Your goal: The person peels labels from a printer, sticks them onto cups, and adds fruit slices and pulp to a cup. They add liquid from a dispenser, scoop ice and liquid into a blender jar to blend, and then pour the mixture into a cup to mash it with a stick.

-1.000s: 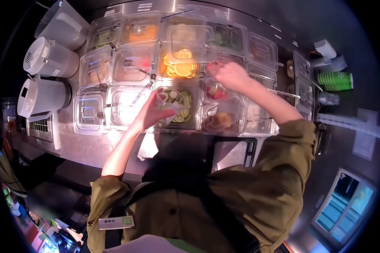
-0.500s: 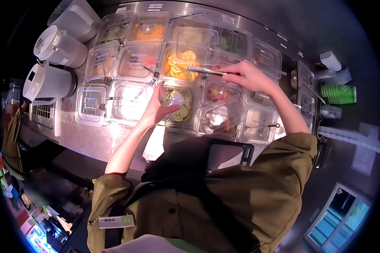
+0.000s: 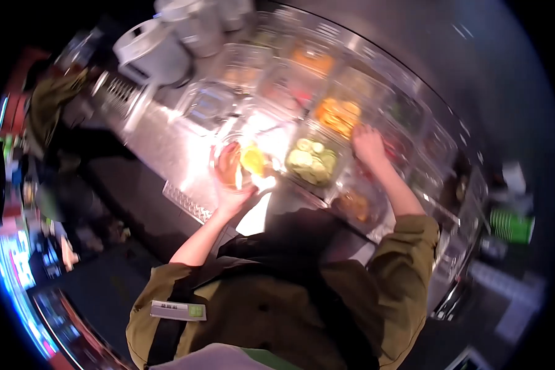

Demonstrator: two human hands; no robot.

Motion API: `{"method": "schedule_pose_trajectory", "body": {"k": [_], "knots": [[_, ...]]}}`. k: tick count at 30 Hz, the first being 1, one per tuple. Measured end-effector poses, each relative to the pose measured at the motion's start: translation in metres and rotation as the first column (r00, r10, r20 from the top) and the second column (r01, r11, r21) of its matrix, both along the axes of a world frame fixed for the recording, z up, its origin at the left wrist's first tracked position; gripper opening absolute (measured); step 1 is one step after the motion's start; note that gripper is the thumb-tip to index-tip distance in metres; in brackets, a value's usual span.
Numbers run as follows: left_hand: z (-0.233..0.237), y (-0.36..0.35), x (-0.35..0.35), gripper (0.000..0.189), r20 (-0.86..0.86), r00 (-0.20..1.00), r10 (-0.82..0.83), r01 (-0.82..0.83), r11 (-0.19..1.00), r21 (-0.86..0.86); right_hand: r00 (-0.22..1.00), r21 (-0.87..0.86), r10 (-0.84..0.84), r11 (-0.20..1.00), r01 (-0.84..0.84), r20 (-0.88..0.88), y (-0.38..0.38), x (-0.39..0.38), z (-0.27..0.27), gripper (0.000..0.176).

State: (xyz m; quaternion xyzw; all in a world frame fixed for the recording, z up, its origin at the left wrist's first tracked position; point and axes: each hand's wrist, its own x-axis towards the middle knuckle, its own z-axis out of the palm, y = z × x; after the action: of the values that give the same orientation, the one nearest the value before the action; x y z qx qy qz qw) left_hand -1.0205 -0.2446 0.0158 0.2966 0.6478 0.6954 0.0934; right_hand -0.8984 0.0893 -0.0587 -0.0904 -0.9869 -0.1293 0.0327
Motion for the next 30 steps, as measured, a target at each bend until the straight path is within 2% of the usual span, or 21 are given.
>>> {"method": "schedule_pose_trajectory", "body": {"k": [2, 3, 5, 7, 9, 11, 12, 13, 14, 15, 16, 17, 18, 20, 21, 22, 24, 25, 26, 28, 30], "knots": [[0.003, -0.053, -0.027, 0.112, 0.119, 0.982, 0.144, -0.171, 0.949, 0.266, 0.991, 0.052, 0.115, 0.992, -0.112, -0.065, -0.011, -0.015, 0.025, 0.048], [0.011, -0.084, -0.041, 0.115, 0.09, 0.945, 0.313, -0.32, 0.944, 0.078, 0.985, 0.053, 0.129, 0.991, -0.124, -0.11, -0.023, -0.035, 0.045, 0.048], [-0.003, -0.139, -0.076, 0.107, 0.041, 0.849, 0.527, -0.529, 0.845, 0.079, 0.969, 0.046, 0.149, 0.989, -0.143, -0.196, -0.062, -0.082, 0.085, 0.048], [-0.003, -0.191, -0.111, 0.1, -0.028, 0.783, 0.621, -0.62, 0.784, 0.037, 0.948, -0.256, 0.243, 0.922, -0.292, -0.208, -0.127, -0.163, 0.096, 0.042], [-0.009, -0.231, -0.155, 0.093, -0.08, 0.711, 0.699, -0.698, 0.715, 0.042, 0.78, -0.386, 0.458, 0.688, -0.615, -0.427, -0.223, -0.25, 0.09, 0.031], [-0.018, -0.271, -0.209, 0.088, -0.081, 0.674, 0.734, -0.727, 0.679, 0.105, 0.748, -0.361, 0.557, 0.656, -0.663, -0.361, -0.316, -0.343, 0.056, 0.02], [-0.024, -0.292, -0.239, 0.088, -0.128, 0.683, 0.719, -0.713, 0.694, 0.099, 0.778, -0.412, 0.555, 0.661, -0.627, -0.294, -0.356, -0.396, 0.042, 0.023], [-0.033, -0.312, -0.276, 0.089, -0.178, 0.697, 0.694, -0.69, 0.717, 0.094, 0.689, -0.288, 0.505, 0.656, -0.698, -0.521, -0.392, -0.456, 0.005, 0.025], [-0.044, -0.33, -0.316, 0.09, -0.224, 0.719, 0.658, -0.658, 0.748, 0.083, 0.567, -0.059, 0.585, 0.664, -0.745, -0.58, -0.415, -0.501, -0.011, 0.027], [-0.05, -0.34, -0.351, 0.094, -0.27, 0.728, 0.631, -0.652, 0.758, 0.011, 0.65, -0.137, 0.65, 0.658, -0.74, -0.394, -0.434, -0.525, -0.022, 0.028], [-0.056, -0.344, -0.381, 0.102, -0.204, 0.782, 0.589, -0.59, 0.805, 0.061, 0.686, -0.194, 0.703, 0.658, -0.728, -0.189, -0.444, -0.56, -0.025, 0.029], [-0.063, -0.349, -0.408, 0.103, -0.178, 0.813, 0.555, -0.565, 0.825, -0.003, 0.634, -0.299, 0.769, 0.59, -0.75, -0.074, -0.446, -0.582, -0.031, 0.032], [-0.061, -0.35, -0.419, 0.103, -0.136, 0.846, 0.515, -0.527, 0.846, -0.078, 0.574, -0.252, 0.816, 0.543, -0.801, -0.068, -0.443, -0.585, -0.028, 0.033], [-0.087, -0.349, -0.454, 0.1, -0.075, 0.916, 0.395, -0.399, 0.916, -0.048, 0.625, -0.416, 0.771, 0.533, -0.737, -0.12, -0.447, -0.564, 0.024, 0.022], [-0.076, -0.335, -0.456, 0.096, 0.031, 0.953, 0.301, -0.302, 0.95, 0.083, 0.625, -0.433, 0.729, 0.485, -0.76, -0.281, -0.446, -0.55, 0.062, 0.024], [-0.093, -0.334, -0.467, 0.096, -0.053, 0.965, 0.256, -0.259, 0.964, -0.056, 0.608, -0.443, 0.667, 0.43, -0.786, -0.431, -0.444, -0.537, 0.094, 0.027], [-0.092, -0.318, -0.471, 0.113, 0.278, 0.96, -0.026, 0.018, 0.999, 0.028, 0.548, -0.364, 0.49, 0.423, -0.83, -0.678, -0.431, -0.518, 0.137, 0.032], [-0.105, -0.315, -0.476, 0.114, 0.179, 0.984, -0.016, 0.032, 0.996, -0.088, 0.533, -0.388, 0.36, 0.402, -0.829, -0.766, -0.422, -0.511, 0.171, 0.033], [-0.117, -0.311, -0.481, 0.115, 0.074, 0.997, -0.015, 0.03, 0.979, -0.199, 0.493, -0.405, 0.232, 0.34, -0.849, -0.839, -0.417, -0.504, 0.208, 0.034], [-0.111, -0.306, -0.484, 0.113, 0.09, 0.994, -0.069, 0.086, 0.975, -0.203, 0.392, -0.388, 0.031, 0.082, -0.918, -0.919, -0.416, -0.494, 0.274, 0.035], [-0.107, -0.304, -0.488, 0.112, 0.098, 0.988, -0.119, 0.134, 0.977, -0.168, 0.373, -0.355, -0.107, -0.156, -0.922, -0.922, -0.429, -0.502, 0.292, 0.034]]}}
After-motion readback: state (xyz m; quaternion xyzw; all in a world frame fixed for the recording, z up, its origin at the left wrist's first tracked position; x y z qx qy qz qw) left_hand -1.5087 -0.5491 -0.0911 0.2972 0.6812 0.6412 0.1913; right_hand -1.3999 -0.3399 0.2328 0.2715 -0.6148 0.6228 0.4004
